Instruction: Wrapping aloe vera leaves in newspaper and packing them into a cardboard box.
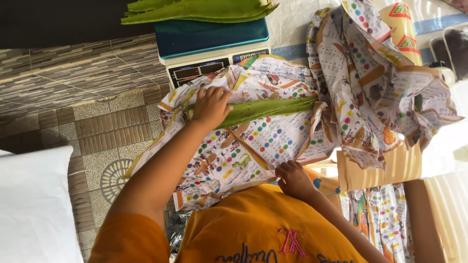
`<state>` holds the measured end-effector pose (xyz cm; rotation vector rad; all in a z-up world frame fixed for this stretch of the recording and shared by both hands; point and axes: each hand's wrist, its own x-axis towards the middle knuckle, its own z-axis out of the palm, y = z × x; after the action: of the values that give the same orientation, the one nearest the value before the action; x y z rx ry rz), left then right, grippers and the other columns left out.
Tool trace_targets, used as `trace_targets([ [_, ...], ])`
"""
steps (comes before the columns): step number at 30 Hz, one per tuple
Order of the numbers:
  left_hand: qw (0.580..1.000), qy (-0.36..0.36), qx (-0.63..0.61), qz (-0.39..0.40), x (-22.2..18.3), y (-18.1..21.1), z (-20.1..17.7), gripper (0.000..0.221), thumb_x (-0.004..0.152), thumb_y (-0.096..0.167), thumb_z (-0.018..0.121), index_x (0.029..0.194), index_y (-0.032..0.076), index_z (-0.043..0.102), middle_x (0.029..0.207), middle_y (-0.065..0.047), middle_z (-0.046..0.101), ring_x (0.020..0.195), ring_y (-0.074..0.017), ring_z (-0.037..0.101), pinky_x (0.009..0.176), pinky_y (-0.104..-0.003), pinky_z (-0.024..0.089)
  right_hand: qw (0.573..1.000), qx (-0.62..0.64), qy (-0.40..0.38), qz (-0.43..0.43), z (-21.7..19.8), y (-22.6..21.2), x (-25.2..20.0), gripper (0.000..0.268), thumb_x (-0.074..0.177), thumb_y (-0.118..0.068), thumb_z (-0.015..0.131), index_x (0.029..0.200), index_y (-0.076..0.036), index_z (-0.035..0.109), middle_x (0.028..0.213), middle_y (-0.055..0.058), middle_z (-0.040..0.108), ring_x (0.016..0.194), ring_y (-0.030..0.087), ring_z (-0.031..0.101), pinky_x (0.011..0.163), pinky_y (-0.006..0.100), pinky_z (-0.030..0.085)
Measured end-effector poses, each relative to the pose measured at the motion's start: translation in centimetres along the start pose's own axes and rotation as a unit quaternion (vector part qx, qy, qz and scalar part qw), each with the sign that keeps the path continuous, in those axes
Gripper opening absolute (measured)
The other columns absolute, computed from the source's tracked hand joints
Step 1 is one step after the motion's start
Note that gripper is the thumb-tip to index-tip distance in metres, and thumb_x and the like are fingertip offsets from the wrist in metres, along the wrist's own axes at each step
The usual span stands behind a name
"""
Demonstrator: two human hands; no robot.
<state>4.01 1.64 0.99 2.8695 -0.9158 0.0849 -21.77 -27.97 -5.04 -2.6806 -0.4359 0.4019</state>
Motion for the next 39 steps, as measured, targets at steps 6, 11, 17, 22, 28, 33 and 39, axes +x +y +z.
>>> trace_targets([
  [6, 0.998, 0.057, 0.024, 0.013, -5.5, 0.4, 3.3, 0.063, 0.086, 0.053, 0.071, 0.137, 0.017, 0.059, 0.128, -0.007, 0.065, 0.125, -0.0306, 0.057, 0.103, -0.053, 0.039, 0.980, 0.159, 0.065, 0.103, -3.8, -2.4, 1.1, 0.040, 0.093, -0.016, 0.068, 0.131, -0.006, 0.062, 0.106, 0.023, 0.070, 0.096, 0.041, 0.073, 0.084, 0.053, 0.061],
  [11, 0.988, 0.142, 0.059, 0.034, -7.1, 1.7, 3.8, 0.061, 0.086, 0.048, 0.072, 0.136, 0.015, 0.062, 0.130, -0.010, 0.064, 0.117, -0.0320, 0.060, 0.092, -0.049, 0.045, 0.915, 0.308, 0.088, 0.244, -0.9, 1.5, 2.7, 0.054, 0.095, -0.012, 0.067, 0.145, -0.005, 0.051, 0.114, 0.024, 0.071, 0.101, 0.042, 0.071, 0.088, 0.055, 0.060],
  [17, 0.991, 0.122, 0.062, 0.011, -7.1, 4.2, 1.1, 0.076, 0.067, 0.039, 0.088, 0.133, 0.016, 0.058, 0.105, -0.005, 0.057, 0.093, -0.0272, 0.058, 0.077, -0.043, 0.044, 0.896, 0.323, 0.069, 0.298, -0.4, 1.5, 3.6, 0.049, 0.092, -0.016, 0.069, 0.141, -0.013, 0.060, 0.115, 0.020, 0.072, 0.103, 0.039, 0.071, 0.088, 0.052, 0.059],
  [22, 0.986, 0.147, 0.060, 0.048, -8.4, 5.1, 4.5, 0.039, 0.070, 0.031, 0.087, 0.093, 0.017, 0.058, 0.083, -0.001, 0.044, 0.074, -0.0240, 0.048, 0.068, -0.041, 0.034, 0.856, 0.401, 0.079, 0.316, -0.6, 0.2, 3.6, 0.041, 0.094, -0.018, 0.068, 0.134, -0.014, 0.065, 0.116, 0.019, 0.071, 0.098, 0.034, 0.072, 0.084, 0.047, 0.058],
  [28, 0.992, 0.102, 0.035, 0.065, -11.3, 6.5, 3.2, 0.024, 0.084, 0.018, 0.076, 0.102, 0.021, 0.060, 0.088, -0.002, 0.059, 0.073, -0.0227, 0.059, 0.061, -0.037, 0.040, 0.758, 0.538, 0.073, 0.362, -1.1, -1.3, 3.4, 0.036, 0.093, -0.014, 0.064, 0.127, -0.005, 0.067, 0.102, 0.015, 0.073, 0.082, 0.022, 0.067, 0.075, 0.033, 0.055],
  [33, 0.994, -0.078, -0.074, 0.011, -13.0, 5.9, 1.5, 0.026, 0.093, 0.010, 0.064, 0.117, 0.018, 0.058, 0.106, -0.007, 0.071, 0.091, -0.0284, 0.069, 0.076, -0.042, 0.052, 0.691, 0.626, 0.074, 0.352, -3.5, -2.6, 3.4, 0.043, 0.094, -0.006, 0.061, 0.135, 0.005, 0.060, 0.107, 0.020, 0.072, 0.082, 0.023, 0.072, 0.072, 0.031, 0.059],
  [39, 0.889, -0.262, -0.352, -0.127, -11.2, 4.6, -12.8, 0.038, 0.090, 0.027, 0.073, 0.125, 0.017, 0.061, 0.122, -0.012, 0.073, 0.117, -0.0397, 0.067, 0.097, -0.052, 0.052, 0.667, 0.672, 0.067, 0.316, -8.5, -6.1, 4.1, 0.046, 0.095, -0.006, 0.056, 0.141, 0.001, 0.056, 0.116, 0.018, 0.068, 0.093, 0.027, 0.071, 0.080, 0.038, 0.058],
])
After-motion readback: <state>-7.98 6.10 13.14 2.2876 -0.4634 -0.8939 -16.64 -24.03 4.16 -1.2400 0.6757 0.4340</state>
